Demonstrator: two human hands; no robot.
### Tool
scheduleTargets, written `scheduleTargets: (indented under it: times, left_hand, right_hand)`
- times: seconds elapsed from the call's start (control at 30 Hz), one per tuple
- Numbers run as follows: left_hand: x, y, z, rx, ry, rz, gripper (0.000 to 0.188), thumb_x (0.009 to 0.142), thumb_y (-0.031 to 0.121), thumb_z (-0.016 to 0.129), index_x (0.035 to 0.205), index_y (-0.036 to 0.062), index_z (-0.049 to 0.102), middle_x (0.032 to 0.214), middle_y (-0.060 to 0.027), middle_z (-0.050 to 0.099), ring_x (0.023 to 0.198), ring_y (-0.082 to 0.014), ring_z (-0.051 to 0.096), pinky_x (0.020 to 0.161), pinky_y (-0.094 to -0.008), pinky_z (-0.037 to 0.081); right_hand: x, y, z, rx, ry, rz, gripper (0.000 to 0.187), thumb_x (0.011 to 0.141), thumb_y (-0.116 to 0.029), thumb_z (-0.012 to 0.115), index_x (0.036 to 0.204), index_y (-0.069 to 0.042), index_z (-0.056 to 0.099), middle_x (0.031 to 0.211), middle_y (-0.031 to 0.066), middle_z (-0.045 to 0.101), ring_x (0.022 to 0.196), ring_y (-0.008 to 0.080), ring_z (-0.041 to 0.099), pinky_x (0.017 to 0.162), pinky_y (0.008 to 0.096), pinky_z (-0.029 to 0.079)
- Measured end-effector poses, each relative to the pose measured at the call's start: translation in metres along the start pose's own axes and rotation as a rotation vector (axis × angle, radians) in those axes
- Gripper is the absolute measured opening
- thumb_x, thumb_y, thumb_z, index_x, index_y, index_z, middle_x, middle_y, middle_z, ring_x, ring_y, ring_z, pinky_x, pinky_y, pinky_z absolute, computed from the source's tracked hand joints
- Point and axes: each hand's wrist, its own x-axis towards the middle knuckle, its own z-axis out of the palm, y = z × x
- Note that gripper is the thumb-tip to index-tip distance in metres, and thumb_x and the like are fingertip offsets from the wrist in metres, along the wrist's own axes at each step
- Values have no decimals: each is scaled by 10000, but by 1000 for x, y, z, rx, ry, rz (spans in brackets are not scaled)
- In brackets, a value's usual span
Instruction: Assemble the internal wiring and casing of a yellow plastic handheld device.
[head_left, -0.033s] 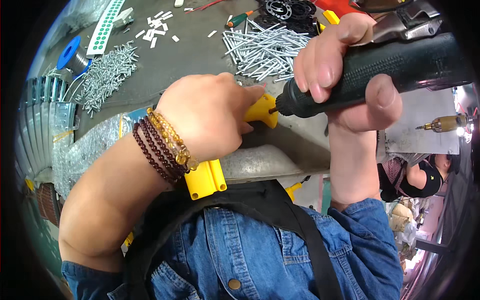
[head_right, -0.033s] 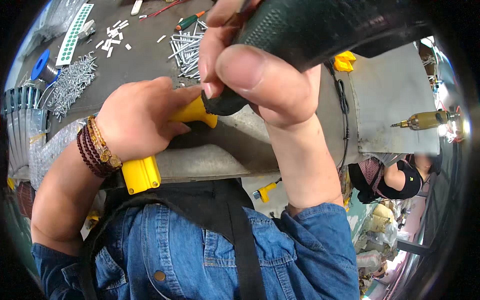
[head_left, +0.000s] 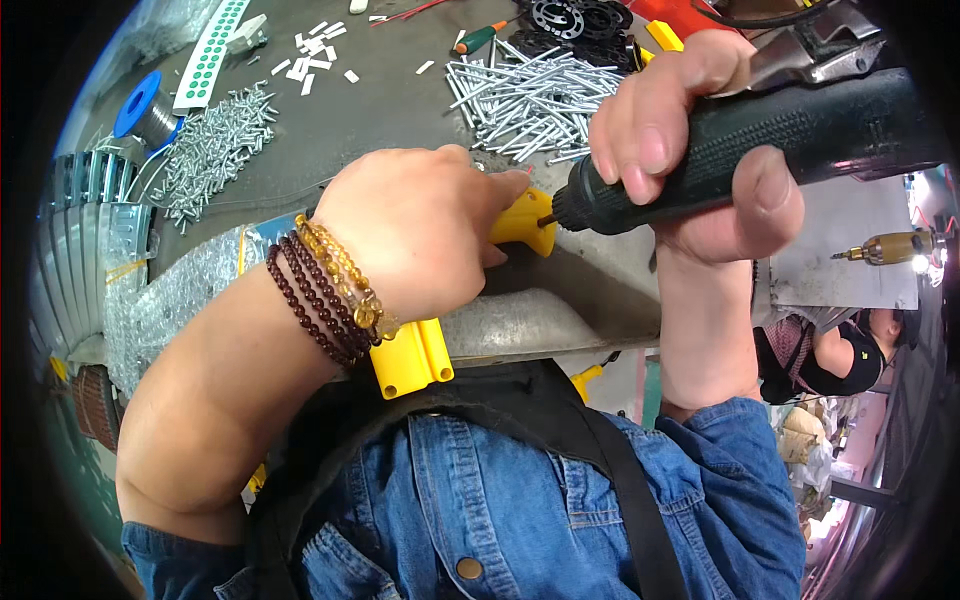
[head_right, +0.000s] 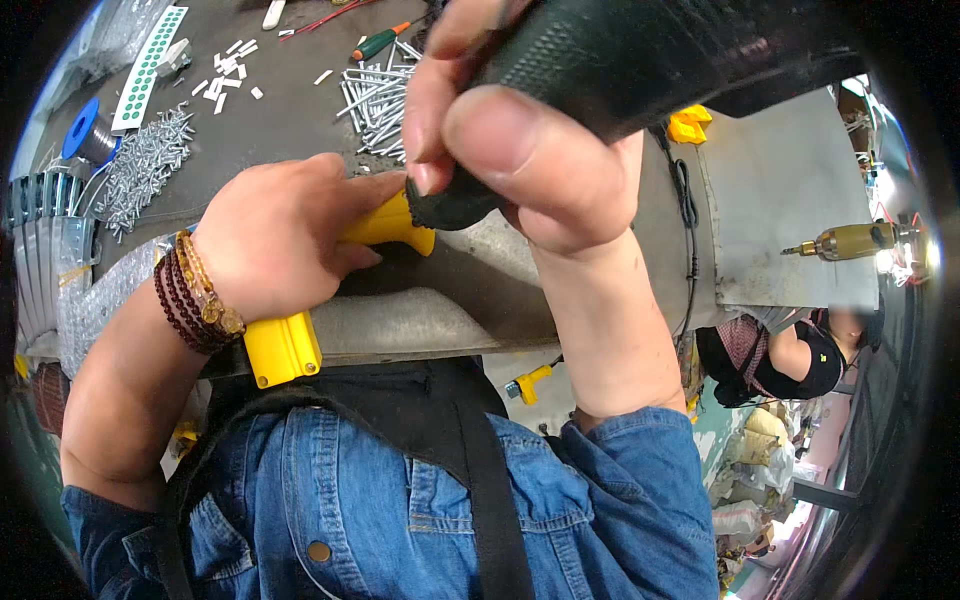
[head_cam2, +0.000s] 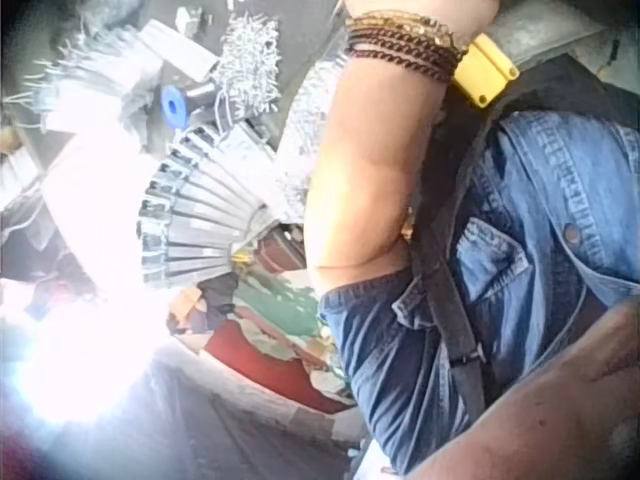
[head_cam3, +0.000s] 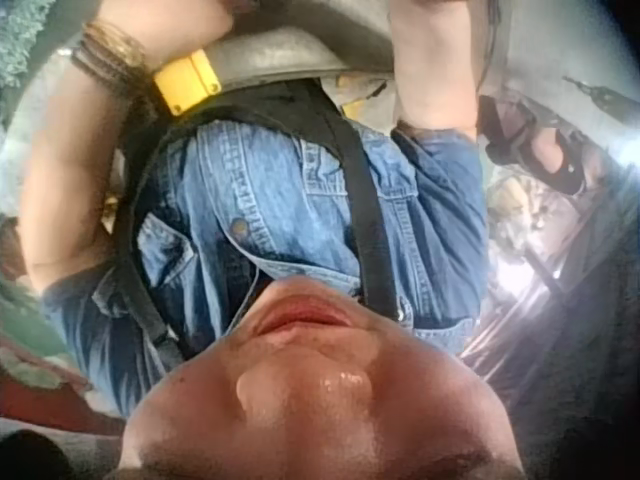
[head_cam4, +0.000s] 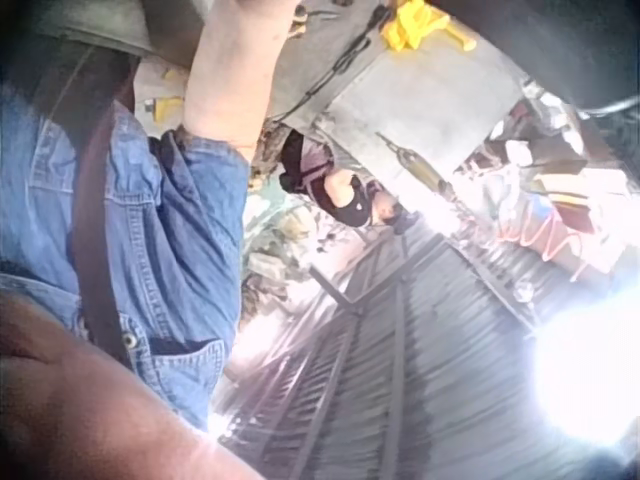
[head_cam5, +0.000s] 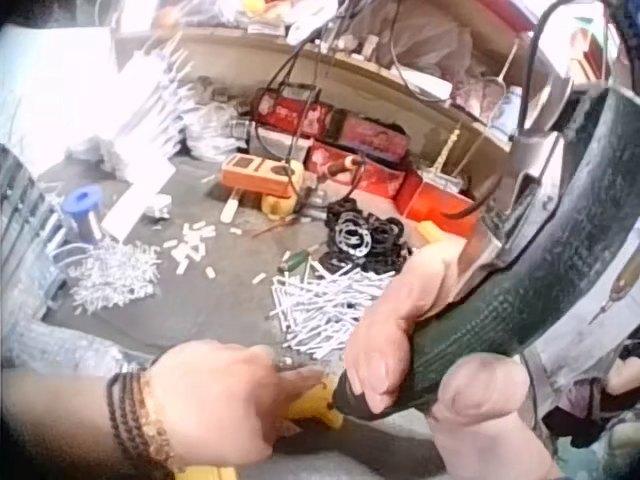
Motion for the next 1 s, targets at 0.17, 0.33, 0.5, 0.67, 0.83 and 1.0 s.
scheduleTargets:
  times: [0.17,0.33,0.5,0.67,0.83,1.0]
  left_hand:
    - [1,-2,1,105,4,18,600,835,280,711,1408,198,550,895,-139,591,868,-333,631,756,-434,497]
    - [-4,-6,8,36,84,58,610,830,276,717,1409,186,548,893,-138,592,861,-331,632,746,-433,499]
    - [-5,-10,14,2,142,90,607,816,282,728,1389,171,564,904,-128,597,837,-321,636,736,-426,506]
    - [-3,-7,9,39,81,46,608,817,296,725,1391,174,565,924,-129,610,849,-321,644,741,-422,517]
    - [-3,-7,10,74,58,20,612,821,312,720,1397,177,560,928,-129,615,860,-322,650,740,-420,522]
    - [-4,-12,18,102,153,109,614,825,320,716,1402,187,554,921,-128,614,846,-319,651,731,-417,522]
  right_hand:
    - [-4,3,-7,94,30,33,760,833,-605,663,1297,-24,508,811,-1,575,606,124,549,601,306,453]
    - [3,-5,-3,67,73,69,728,841,-611,665,1274,-51,495,804,-13,577,603,139,559,610,319,464]
    - [17,-9,-2,79,-138,103,610,831,-581,731,1128,-101,499,803,-21,580,595,131,571,608,313,468]
    - [20,-5,-18,216,-190,48,653,831,-539,757,1218,-96,475,832,-27,578,636,113,576,647,311,463]
    - [30,3,-19,205,-187,15,823,855,-524,713,1436,-26,410,844,-17,561,673,112,565,699,307,451]
    - [20,12,-13,97,-18,102,664,756,-463,714,1174,12,510,728,56,565,582,181,562,581,354,482]
